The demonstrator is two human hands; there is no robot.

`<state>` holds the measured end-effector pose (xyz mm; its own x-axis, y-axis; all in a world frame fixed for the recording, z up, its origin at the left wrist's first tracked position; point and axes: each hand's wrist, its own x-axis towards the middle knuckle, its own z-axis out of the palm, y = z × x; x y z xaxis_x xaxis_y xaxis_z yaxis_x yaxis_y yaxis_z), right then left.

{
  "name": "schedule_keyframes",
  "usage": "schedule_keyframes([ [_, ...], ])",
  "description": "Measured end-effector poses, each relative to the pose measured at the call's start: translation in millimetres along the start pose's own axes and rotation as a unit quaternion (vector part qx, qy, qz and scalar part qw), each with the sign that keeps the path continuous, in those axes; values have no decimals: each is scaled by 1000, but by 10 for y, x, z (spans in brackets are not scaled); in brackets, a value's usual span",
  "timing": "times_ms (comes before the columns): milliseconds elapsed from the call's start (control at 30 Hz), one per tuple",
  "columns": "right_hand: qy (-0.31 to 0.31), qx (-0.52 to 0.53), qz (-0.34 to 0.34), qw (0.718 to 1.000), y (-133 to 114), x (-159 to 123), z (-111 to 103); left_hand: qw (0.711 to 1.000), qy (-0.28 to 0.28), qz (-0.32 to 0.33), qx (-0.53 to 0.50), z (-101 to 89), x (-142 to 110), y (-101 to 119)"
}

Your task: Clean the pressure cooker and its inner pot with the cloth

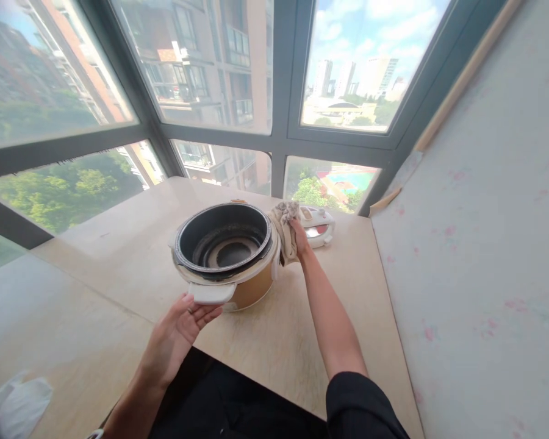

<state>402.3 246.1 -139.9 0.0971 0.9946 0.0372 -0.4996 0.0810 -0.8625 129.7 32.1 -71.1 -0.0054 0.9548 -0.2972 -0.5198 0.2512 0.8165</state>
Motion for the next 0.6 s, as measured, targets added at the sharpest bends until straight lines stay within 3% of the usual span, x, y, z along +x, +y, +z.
schedule_keyframes([
  [67,-17,-24,28,999,-52,149,23,1000,4,-3,5,36,8,20],
  [233,-2,-56,13,998,-129,456,147,999,35,-15,14,134,12,-39],
  [600,-27,-121,77,989,-342,1093,790,998,40,-21,35,120,33,-58],
])
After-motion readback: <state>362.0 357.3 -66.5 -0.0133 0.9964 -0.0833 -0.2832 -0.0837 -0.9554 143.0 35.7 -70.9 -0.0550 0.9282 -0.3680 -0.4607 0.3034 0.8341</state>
